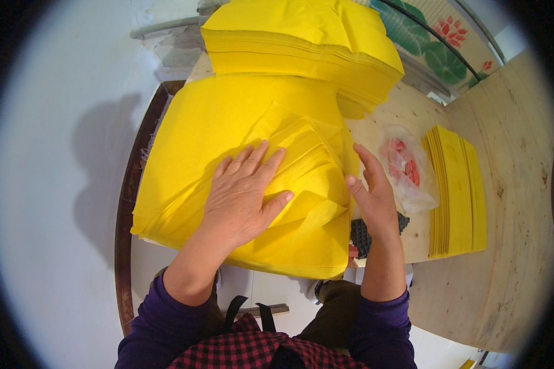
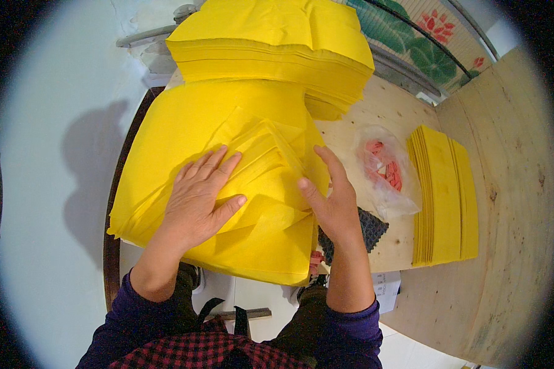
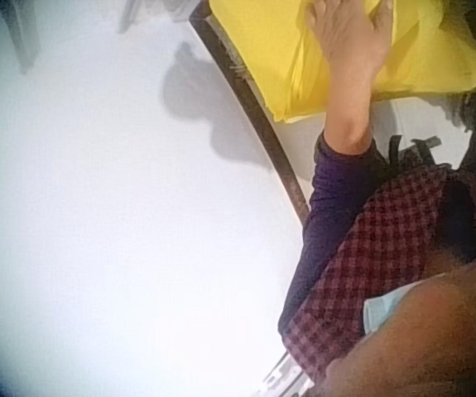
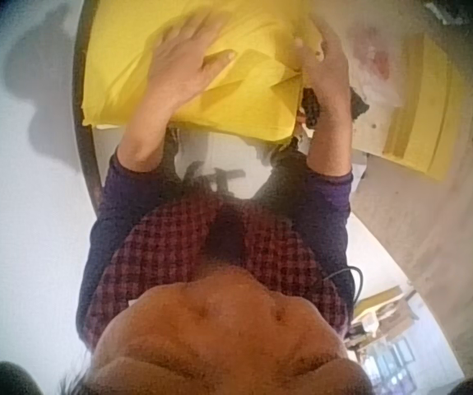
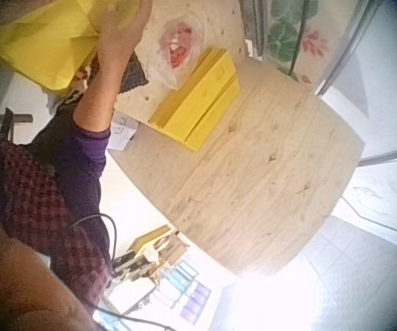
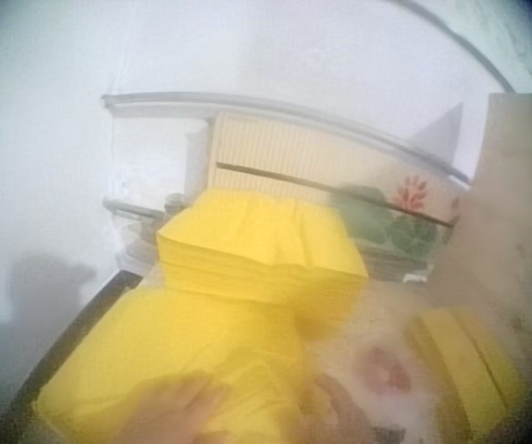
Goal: The person repeatedly folds a stack of yellow paper sheets on a wooden table. They use both hands to crease the edges and smooth the folds. The person occasionally picks up small red clips from a plastic bag and places them on the table.
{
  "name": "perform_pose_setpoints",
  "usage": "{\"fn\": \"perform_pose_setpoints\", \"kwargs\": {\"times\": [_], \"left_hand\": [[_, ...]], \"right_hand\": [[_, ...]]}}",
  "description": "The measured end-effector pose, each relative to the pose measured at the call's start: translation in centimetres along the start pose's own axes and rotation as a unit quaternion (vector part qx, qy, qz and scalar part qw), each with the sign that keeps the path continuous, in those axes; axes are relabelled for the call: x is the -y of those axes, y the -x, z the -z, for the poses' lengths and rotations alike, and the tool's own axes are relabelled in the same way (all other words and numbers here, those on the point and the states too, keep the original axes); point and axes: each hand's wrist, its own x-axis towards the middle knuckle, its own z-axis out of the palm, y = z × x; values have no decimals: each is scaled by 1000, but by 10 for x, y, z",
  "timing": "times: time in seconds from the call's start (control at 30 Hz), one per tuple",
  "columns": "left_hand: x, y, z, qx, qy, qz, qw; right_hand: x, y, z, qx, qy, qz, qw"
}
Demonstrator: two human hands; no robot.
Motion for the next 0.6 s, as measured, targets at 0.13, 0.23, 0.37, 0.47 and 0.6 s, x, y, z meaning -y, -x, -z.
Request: {"fn": "perform_pose_setpoints", "kwargs": {"times": [0.13, 0.23, 0.37, 0.47, 0.6], "left_hand": [[0, 0, 0, -4, 0, -5, 1000], [0, 0, 1, 3, 0, -1, 1000], [-2, 0, 2, 11, -7, 4, 1000], [-4, 0, 2, 17, -9, 12, 1000], [-3, 0, 2, 17, -4, 11, 1000]], "right_hand": [[-2, 0, -7, 6, 6, -15, 1000], [0, 2, -12, 22, 22, -15, 999], [1, 4, -15, 35, 42, -18, 998], [-1, 4, -14, 45, 66, -2, 997], [-3, 5, -13, 62, 107, 7, 992]]}}
